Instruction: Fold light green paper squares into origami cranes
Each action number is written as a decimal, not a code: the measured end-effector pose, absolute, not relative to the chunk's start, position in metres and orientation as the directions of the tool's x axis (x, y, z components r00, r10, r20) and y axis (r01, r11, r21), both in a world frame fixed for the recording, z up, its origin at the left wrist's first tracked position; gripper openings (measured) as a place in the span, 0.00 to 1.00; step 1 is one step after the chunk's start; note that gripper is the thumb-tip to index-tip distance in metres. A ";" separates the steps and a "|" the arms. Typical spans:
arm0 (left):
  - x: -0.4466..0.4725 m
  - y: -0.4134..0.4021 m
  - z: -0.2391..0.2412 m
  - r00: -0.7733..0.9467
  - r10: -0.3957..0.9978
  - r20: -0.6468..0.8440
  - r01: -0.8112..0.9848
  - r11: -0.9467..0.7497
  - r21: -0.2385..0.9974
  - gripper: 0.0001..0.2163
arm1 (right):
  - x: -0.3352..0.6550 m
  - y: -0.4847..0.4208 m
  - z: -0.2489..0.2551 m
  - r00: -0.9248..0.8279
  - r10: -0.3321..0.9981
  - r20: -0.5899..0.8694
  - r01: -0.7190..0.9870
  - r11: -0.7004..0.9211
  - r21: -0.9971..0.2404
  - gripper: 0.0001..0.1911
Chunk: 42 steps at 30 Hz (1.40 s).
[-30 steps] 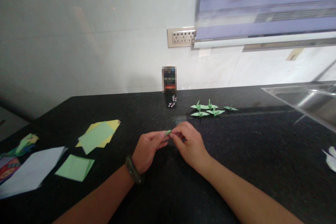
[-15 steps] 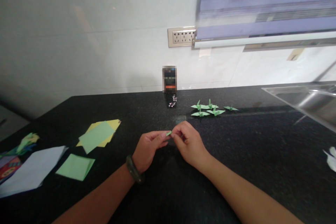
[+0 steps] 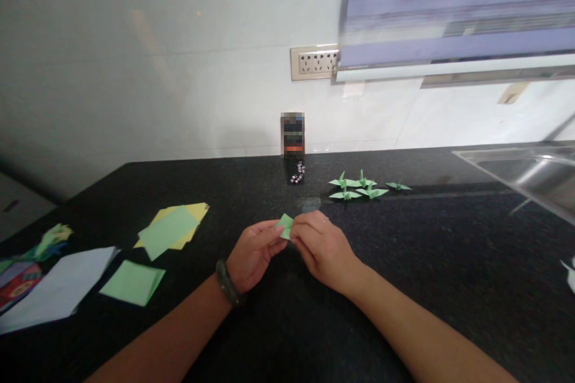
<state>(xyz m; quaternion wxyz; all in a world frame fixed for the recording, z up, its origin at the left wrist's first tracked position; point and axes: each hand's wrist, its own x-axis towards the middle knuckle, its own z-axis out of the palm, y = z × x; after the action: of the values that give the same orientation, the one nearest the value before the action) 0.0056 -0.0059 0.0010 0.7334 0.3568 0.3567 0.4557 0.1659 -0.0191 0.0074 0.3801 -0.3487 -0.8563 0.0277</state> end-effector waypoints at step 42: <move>0.004 0.000 -0.005 0.279 0.956 -0.087 -0.303 0.174 0.937 0.16 | 0.158 -0.025 0.007 -0.403 0.651 0.643 0.505 0.744 -0.437 0.06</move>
<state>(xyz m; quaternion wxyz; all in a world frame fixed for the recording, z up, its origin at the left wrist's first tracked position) 0.0037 0.0001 -0.0048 0.6690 0.4379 0.3730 0.4706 0.1578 -0.0250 0.0073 0.4222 -0.3469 -0.8330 0.0864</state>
